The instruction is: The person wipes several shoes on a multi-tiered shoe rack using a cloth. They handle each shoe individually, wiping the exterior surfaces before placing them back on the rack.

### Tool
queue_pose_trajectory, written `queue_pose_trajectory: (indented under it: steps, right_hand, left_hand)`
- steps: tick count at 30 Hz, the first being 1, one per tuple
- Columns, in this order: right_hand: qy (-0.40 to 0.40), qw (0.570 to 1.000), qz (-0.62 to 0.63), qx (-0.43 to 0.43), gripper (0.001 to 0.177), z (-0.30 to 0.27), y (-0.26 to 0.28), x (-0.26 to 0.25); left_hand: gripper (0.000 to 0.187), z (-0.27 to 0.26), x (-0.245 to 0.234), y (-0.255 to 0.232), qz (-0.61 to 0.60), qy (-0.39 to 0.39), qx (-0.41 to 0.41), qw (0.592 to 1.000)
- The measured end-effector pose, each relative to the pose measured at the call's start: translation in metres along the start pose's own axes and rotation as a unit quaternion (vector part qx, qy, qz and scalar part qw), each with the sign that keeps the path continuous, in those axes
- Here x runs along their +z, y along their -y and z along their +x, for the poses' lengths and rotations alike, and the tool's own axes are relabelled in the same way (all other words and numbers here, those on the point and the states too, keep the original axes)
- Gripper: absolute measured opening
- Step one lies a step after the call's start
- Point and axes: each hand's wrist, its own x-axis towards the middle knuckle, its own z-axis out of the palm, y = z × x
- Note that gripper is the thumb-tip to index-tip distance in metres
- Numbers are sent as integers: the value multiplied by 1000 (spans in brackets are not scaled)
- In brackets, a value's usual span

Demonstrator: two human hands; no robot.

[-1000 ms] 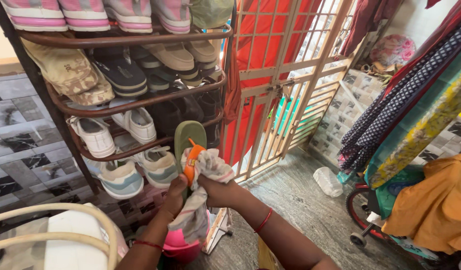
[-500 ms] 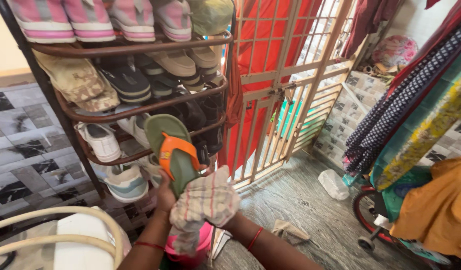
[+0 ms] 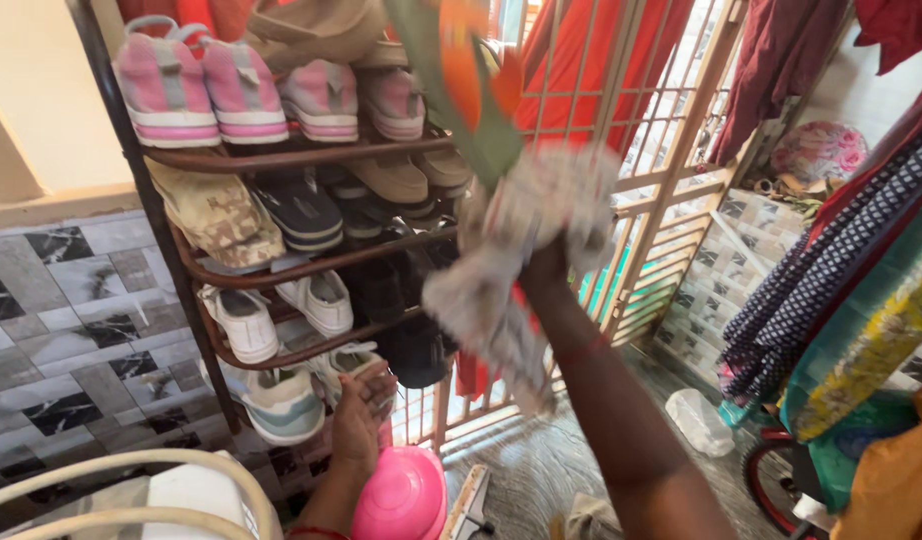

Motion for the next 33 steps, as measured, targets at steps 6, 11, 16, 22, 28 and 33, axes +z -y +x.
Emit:
queue_pose_trajectory:
  steps: [6, 11, 16, 22, 28, 33]
  right_hand:
    - [-32, 957, -167, -233, 57, 164, -18, 67]
    - [125, 930, -249, -241, 45, 222, -37, 96]
    - [-21, 943, -115, -312, 26, 200, -45, 68]
    - [95, 972, -3, -216, 51, 37, -41, 31]
    - [464, 857, -79, -207, 48, -149, 0, 161]
    - [574, 784, -221, -87, 59, -183, 2, 240]
  left_hand:
    - [75, 11, -12, 10, -15, -19, 23, 999]
    - [72, 14, -16, 8, -40, -45, 22, 998]
    - [71, 17, -25, 13, -51, -57, 42, 996]
    - [72, 28, -42, 17, -77, -214, 163, 960]
    - [71, 28, -43, 23, -124, -179, 139, 966]
    - [71, 20, -48, 18, -143, -145, 144, 968]
